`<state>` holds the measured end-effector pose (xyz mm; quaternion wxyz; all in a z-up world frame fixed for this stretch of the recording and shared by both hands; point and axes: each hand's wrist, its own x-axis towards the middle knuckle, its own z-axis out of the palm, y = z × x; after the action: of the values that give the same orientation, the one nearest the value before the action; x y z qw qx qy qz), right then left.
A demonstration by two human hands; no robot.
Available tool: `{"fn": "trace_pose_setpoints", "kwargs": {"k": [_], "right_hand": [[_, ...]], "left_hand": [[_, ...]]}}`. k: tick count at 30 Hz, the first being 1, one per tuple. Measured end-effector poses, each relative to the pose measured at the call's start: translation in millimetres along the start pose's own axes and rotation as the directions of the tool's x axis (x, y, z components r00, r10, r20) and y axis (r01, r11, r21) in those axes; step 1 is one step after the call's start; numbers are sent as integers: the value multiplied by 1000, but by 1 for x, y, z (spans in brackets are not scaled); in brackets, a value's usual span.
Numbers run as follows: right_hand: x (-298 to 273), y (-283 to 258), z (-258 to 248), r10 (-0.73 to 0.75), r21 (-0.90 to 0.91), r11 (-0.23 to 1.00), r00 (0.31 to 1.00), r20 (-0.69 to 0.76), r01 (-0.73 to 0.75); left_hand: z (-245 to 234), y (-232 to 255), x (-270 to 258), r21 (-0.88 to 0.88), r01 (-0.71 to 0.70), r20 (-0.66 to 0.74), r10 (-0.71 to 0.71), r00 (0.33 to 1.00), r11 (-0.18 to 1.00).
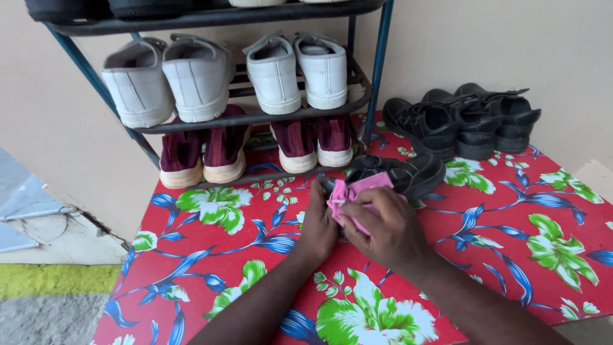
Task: The person wipes the exterior of several white and black shoes with a pink cloth on a floral-patterned surface. The person handles each shoe one at a time, wiping the upper and sides, then places the shoes on a nearby metal shoe rack.
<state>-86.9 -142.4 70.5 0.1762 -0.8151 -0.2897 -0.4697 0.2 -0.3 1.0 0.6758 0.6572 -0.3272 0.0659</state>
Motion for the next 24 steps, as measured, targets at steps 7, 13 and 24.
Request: {"fn": "trace_pose_setpoints", "kwargs": {"k": [7, 13, 24], "right_hand": [[-18, 60, -9, 194, -175, 962, 976, -97, -208], [-37, 137, -22, 479, -159, 836, 840, -253, -525], [-23, 52, 3, 323, -16, 944, 934, -149, -329]], "left_hand": [[-2, 9, 8, -12, 136, -134, -136, 982, 991], [-8, 11, 9, -14, 42, -57, -43, 997, 999], [-5, 39, 5, 109, 269, -66, -263, 962, 957]]}}
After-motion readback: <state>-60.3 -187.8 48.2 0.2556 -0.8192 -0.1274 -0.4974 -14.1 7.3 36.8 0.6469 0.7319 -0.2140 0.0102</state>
